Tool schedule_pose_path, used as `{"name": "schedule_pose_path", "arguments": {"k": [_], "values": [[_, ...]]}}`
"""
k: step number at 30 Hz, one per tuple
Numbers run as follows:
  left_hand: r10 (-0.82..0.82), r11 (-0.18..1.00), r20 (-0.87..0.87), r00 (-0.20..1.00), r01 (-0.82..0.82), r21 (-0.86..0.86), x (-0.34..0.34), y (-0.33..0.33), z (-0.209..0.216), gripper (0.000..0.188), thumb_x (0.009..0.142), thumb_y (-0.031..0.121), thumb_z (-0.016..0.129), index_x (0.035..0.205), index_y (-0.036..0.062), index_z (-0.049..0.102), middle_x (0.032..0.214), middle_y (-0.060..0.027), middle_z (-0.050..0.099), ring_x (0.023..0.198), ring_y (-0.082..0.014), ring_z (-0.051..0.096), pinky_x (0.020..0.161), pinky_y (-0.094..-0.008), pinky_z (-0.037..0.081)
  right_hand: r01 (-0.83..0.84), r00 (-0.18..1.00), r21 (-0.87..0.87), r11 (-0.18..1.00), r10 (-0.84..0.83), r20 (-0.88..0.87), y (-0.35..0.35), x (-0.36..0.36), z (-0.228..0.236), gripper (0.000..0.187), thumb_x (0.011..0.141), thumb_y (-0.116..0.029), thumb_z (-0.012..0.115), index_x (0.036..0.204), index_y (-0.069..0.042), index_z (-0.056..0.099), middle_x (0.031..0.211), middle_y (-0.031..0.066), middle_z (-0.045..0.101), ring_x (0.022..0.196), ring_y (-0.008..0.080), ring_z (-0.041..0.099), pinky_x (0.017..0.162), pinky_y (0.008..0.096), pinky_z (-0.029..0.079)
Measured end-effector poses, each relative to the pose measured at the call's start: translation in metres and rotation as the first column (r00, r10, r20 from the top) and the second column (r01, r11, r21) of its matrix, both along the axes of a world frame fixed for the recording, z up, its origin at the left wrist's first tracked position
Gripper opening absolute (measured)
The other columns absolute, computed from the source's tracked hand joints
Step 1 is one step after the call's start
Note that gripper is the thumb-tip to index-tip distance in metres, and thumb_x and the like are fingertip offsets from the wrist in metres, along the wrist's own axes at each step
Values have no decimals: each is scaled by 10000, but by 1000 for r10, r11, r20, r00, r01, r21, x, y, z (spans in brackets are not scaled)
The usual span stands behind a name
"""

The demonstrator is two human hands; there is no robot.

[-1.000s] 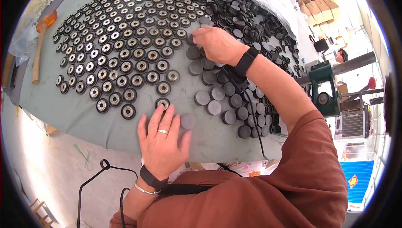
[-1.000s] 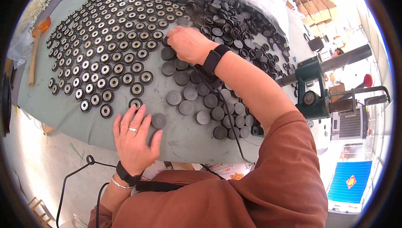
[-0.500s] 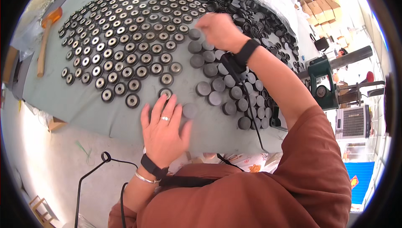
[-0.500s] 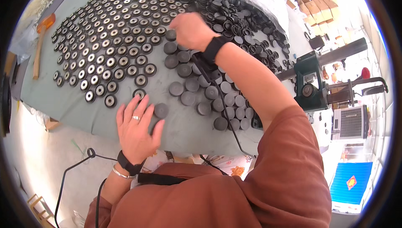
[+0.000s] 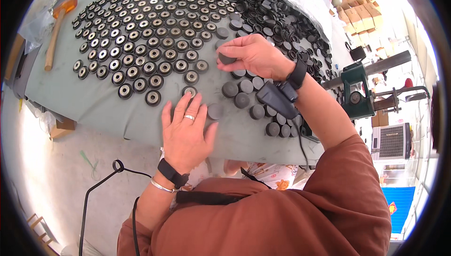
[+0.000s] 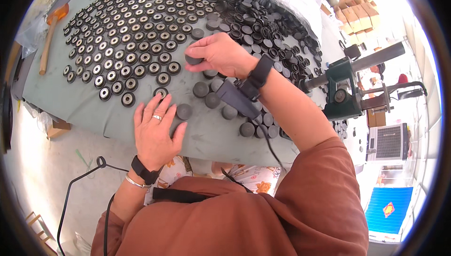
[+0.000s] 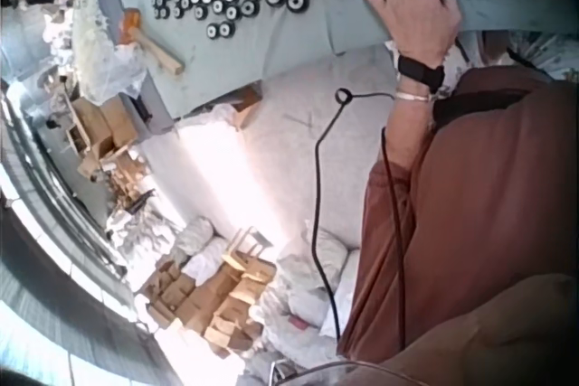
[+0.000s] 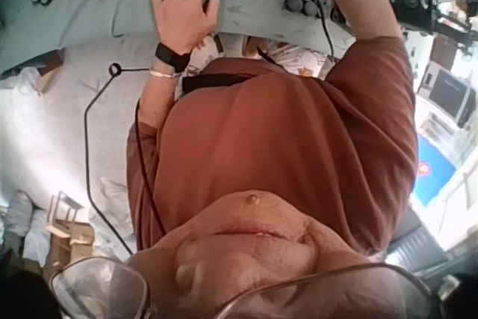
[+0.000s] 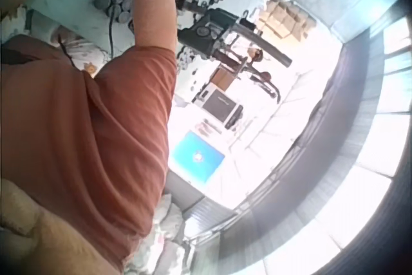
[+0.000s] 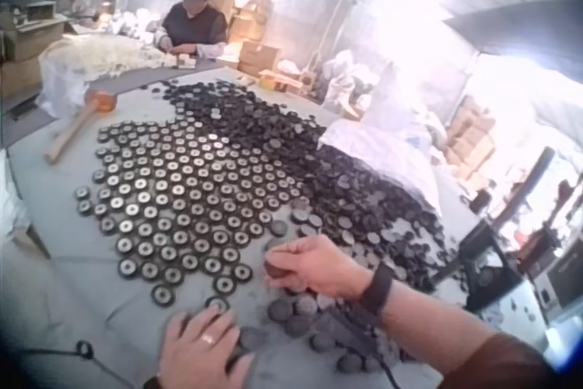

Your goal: Sorting and arranging black rubber grommets or washers on a work table.

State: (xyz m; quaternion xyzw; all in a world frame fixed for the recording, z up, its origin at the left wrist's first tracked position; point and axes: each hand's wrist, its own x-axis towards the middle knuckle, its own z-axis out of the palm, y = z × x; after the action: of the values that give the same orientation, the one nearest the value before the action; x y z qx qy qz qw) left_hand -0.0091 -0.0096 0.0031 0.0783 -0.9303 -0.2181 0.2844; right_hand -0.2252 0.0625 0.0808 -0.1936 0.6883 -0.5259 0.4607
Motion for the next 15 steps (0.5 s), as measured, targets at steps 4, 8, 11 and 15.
{"name": "schedule_pose_path", "arguments": {"k": [4,8,11,15], "values": [[14,1000,20,1000,-14,7,-1,0,0,344,682,201,666,964,13,612,1153,-102,553,1118,-273,466,946,-469,308,-136,886,188,973,204,-417,-20,10,-8,242,818,-203,633,947,1,651,791,1,630,644,62,546,556,204,461],[17,1000,15,1000,-17,18,-2,0,-1,339,680,206,670,954,13,616,1152,-96,553,1119,-264,466,950,-464,306,-118,937,167,979,166,-307,-30,8,-21,207,804,-156,648,915,18,645,765,26,619,558,64,521,482,207,456],[19,1000,16,1000,-19,22,-2,1,-1,338,680,209,671,951,14,618,1152,-92,554,1119,-260,468,953,-461,303,-71,960,190,979,119,-253,-33,3,-23,199,790,-125,661,902,35,623,771,44,611,566,74,536,482,203,470],[21,1000,19,1000,-21,22,-2,0,-2,335,684,214,669,951,16,620,1151,-88,554,1118,-259,469,957,-460,300,-139,951,243,960,198,-238,-38,2,-21,208,785,-113,665,903,45,600,767,52,602,581,91,565,500,207,495]]}}
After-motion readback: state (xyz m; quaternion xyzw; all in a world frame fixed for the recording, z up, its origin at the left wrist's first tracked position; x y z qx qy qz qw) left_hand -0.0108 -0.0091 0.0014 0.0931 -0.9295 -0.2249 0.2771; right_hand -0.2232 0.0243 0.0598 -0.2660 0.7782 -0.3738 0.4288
